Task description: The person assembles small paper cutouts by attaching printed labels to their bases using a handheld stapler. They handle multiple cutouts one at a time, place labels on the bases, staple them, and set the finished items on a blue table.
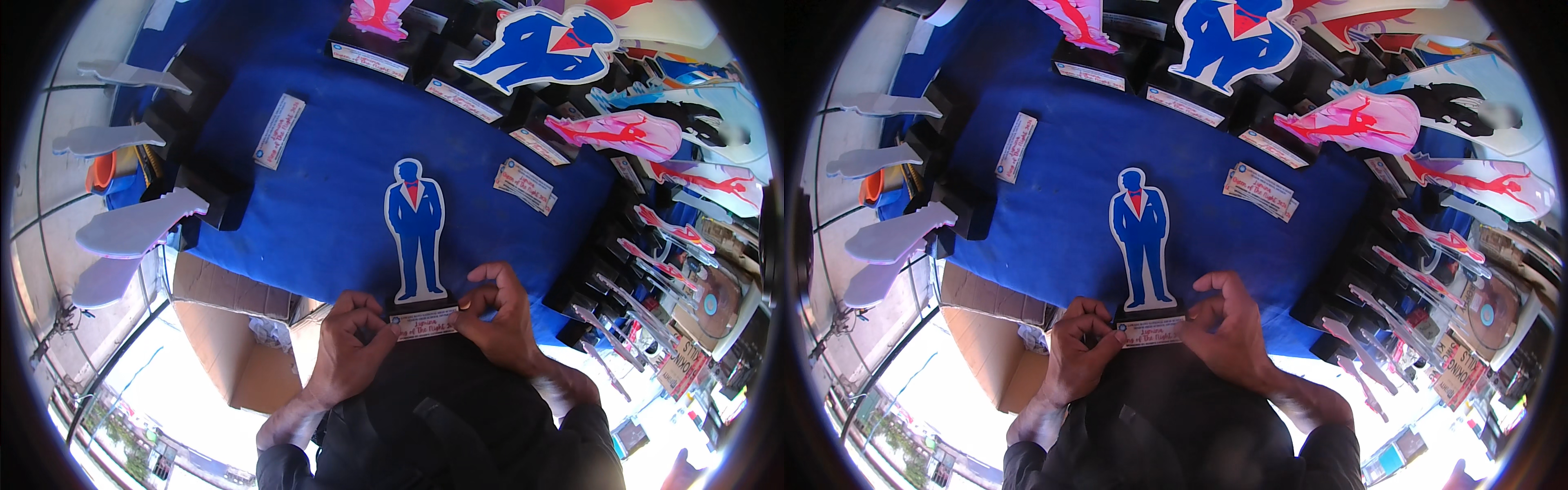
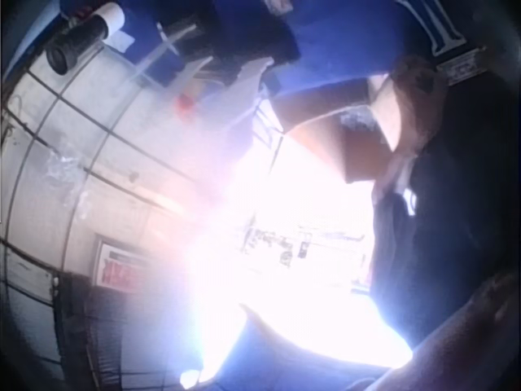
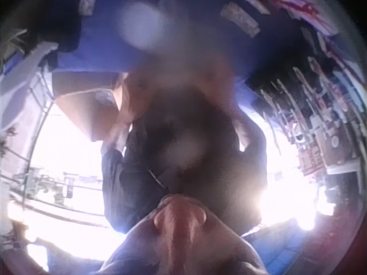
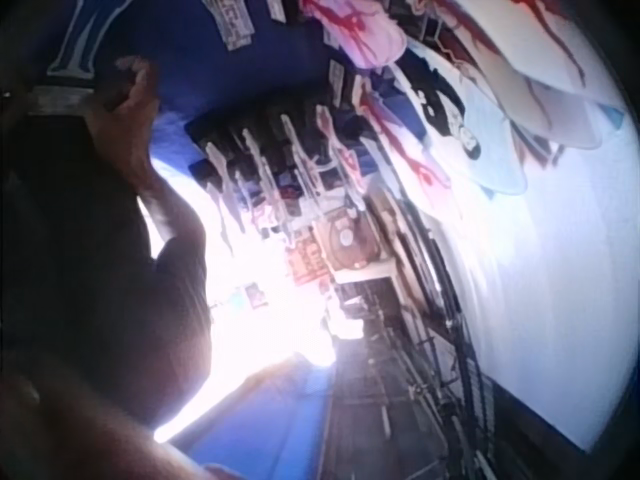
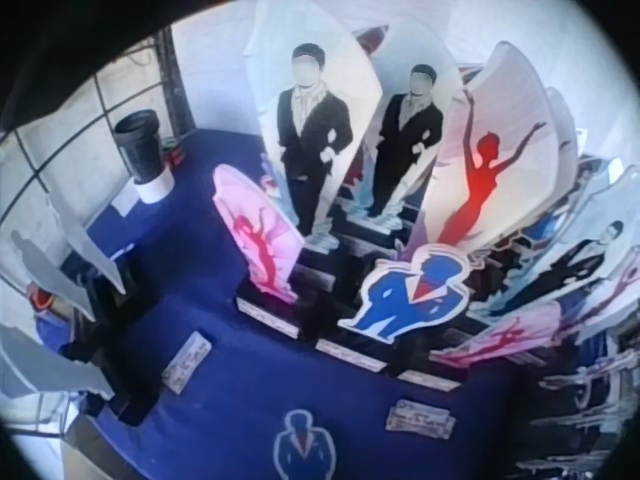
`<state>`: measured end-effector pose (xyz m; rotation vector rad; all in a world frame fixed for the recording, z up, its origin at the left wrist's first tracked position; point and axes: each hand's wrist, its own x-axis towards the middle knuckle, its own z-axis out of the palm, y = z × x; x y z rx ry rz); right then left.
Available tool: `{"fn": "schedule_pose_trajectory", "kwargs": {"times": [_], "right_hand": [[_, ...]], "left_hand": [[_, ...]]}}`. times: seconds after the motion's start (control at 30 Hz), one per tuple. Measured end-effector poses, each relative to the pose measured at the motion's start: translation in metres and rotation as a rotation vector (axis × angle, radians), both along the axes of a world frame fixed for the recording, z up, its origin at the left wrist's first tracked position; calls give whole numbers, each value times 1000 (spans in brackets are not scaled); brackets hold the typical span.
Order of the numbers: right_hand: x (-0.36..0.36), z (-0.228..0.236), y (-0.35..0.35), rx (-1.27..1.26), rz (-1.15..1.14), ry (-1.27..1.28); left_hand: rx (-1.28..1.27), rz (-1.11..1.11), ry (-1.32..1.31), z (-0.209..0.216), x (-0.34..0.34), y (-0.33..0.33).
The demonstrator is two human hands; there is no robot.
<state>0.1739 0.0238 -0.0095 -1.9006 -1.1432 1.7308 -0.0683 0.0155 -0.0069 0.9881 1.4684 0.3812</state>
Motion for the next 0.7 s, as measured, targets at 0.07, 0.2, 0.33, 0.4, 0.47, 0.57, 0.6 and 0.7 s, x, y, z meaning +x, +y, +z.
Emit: {"fn": "schedule_pose_trajectory", "kwargs": {"times": [0.07, 0.2, 0.33, 0.4, 0.47, 0.57, 0.6, 0.7], "right_hand": [[0, 0, 1, -13, -4, 11], [1, 1, 2, -39, -16, 37], [1, 3, 4, -78, -34, 58], [1, 3, 5, -95, -31, 57], [2, 3, 5, -111, -29, 68], [2, 3, 6, -118, -18, 66], [2, 3, 6, -122, -27, 77], [3, 2, 6, -135, -48, 103]], "left_hand": [[6, 1, 1, 0, 0, 0], [27, -9, 11, 0, 0, 0], [20, -5, 15, 0, 0, -1], [25, -7, 12, 0, 0, -1], [37, -9, 10, -1, 0, -2], [48, -11, 9, -1, 0, -2], [40, -11, 12, -1, 0, -2], [26, -8, 11, 0, 0, -1]]}}
